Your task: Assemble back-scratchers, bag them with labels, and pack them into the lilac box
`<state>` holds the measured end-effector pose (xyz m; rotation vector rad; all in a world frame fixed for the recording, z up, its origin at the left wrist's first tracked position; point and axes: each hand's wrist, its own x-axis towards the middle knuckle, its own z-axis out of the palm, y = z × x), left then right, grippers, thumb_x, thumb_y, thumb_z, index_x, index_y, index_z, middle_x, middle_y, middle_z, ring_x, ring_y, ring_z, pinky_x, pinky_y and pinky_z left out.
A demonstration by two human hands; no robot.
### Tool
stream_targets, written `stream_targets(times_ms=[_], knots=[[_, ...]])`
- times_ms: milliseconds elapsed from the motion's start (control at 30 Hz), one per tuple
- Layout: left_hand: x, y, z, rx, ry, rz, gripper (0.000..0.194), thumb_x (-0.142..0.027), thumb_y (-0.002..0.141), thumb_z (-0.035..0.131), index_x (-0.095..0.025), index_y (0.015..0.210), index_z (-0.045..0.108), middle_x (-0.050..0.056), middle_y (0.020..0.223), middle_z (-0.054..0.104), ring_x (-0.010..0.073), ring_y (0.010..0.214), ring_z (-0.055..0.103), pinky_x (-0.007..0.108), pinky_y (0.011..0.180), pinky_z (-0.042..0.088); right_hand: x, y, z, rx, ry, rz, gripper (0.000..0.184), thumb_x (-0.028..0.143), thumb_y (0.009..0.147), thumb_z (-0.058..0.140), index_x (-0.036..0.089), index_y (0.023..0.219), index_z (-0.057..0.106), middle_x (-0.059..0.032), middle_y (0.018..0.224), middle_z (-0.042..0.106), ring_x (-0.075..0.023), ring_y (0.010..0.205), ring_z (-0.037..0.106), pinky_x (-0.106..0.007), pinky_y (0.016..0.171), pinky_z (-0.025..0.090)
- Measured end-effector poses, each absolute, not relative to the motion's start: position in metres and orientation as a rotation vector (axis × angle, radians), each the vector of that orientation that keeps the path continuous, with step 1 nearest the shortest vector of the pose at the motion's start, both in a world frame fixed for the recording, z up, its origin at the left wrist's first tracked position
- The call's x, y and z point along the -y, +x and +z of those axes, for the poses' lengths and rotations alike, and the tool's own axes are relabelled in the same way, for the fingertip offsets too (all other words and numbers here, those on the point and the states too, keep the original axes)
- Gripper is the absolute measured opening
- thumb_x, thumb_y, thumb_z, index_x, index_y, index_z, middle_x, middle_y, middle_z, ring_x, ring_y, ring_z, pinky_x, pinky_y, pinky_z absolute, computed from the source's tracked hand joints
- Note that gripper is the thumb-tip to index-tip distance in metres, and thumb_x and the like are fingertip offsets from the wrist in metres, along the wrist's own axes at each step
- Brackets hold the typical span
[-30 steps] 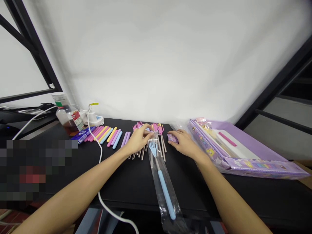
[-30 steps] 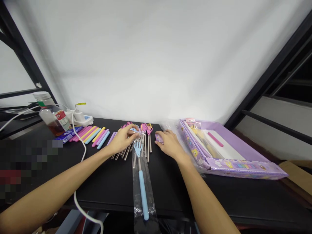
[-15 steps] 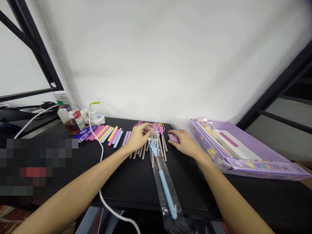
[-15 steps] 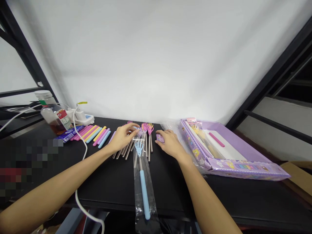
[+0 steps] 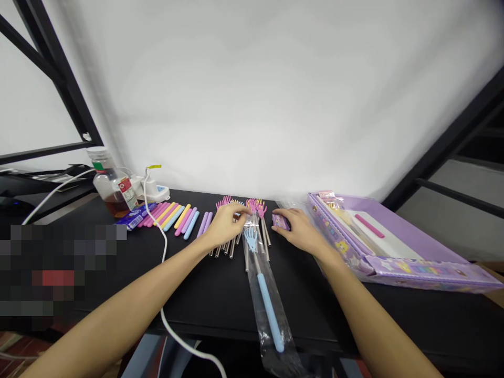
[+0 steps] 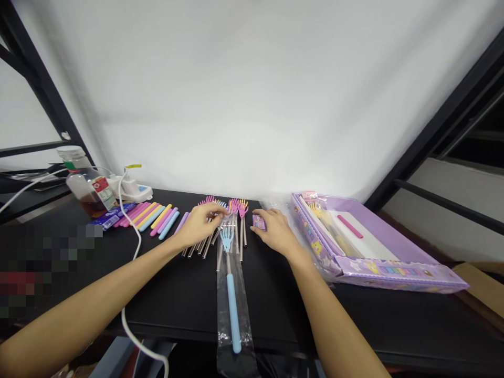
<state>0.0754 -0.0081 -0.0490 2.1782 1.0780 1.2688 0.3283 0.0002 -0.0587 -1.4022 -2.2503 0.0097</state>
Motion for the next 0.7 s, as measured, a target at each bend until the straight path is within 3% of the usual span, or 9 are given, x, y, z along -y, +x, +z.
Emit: stream_targets(times_ms=[133, 233, 400, 567, 633, 700], knots=[[0.007, 0.076, -0.052, -1.022, 2.083, 1.287, 0.028, -0.008, 0.075, 0.061, -0.015, 0.100, 0.072, 0.008, 0.104, 0.073, 0.0171, 0.086, 0.069, 0.030, 0.078, 0.059, 0.006, 0.323, -0.048, 2.071, -1.288, 0.089, 0.038, 0.034, 0.084, 0.068, 0.021, 0.120, 0.066, -0.0118, 0.120, 0.069, -0.0299, 0.112, 0.062, -0.050, 0.102, 0.046], [0.005, 0.076, -0.054, -0.988, 2.035, 1.280, 0.032, -0.008, 0.075, 0.063, -0.014, 0.106, 0.071, 0.009, 0.108, 0.073, 0.0171, 0.086, 0.071, 0.032, 0.080, 0.060, 0.012, 0.316, -0.039, 1.845, -1.131, 0.428, 0.042, 0.036, 0.076, 0.076, 0.021, 0.115, 0.065, -0.0111, 0.123, 0.067, -0.0247, 0.096, 0.068, -0.042, 0.086, 0.057], [0.006, 0.074, -0.052, -1.004, 1.964, 1.289, 0.011, -0.021, 0.083, 0.065, -0.015, 0.090, 0.072, 0.006, 0.091, 0.076, 0.0181, 0.080, 0.072, 0.031, 0.078, 0.060, 0.022, 0.307, -0.026, 1.673, -0.959, 0.867, 0.047, 0.034, 0.070, 0.082, 0.023, 0.113, 0.067, -0.0084, 0.122, 0.069, -0.0232, 0.095, 0.070, -0.039, 0.081, 0.060], [0.008, 0.074, -0.049, -1.039, 1.910, 1.271, 0.033, -0.044, 0.090, 0.061, -0.014, 0.084, 0.074, 0.006, 0.079, 0.075, 0.0211, 0.077, 0.072, 0.031, 0.072, 0.058, 0.034, 0.298, -0.019, 1.788, -0.835, 1.022, 0.026, 0.032, 0.078, 0.077, 0.022, 0.102, 0.073, -0.0077, 0.114, 0.073, -0.0227, 0.096, 0.071, -0.042, 0.089, 0.059], [0.008, 0.075, -0.049, -1.001, 1.847, 1.268, 0.037, -0.048, 0.089, 0.062, -0.013, 0.084, 0.075, 0.007, 0.081, 0.076, 0.0223, 0.080, 0.073, 0.033, 0.076, 0.059, 0.037, 0.291, -0.020, 1.834, -0.806, 0.999, 0.029, 0.033, 0.080, 0.076, 0.022, 0.106, 0.071, -0.0085, 0.117, 0.072, -0.0243, 0.108, 0.068, -0.040, 0.088, 0.059], [0.006, 0.078, -0.051, -0.903, 1.732, 1.262, 0.041, -0.051, 0.087, 0.064, -0.012, 0.089, 0.075, 0.009, 0.087, 0.077, 0.0234, 0.085, 0.073, 0.036, 0.082, 0.060, 0.038, 0.284, -0.023, 1.807, -0.808, 0.967, 0.038, 0.035, 0.079, 0.077, 0.024, 0.113, 0.066, -0.0080, 0.115, 0.072, -0.0236, 0.106, 0.069, -0.036, 0.081, 0.060]])
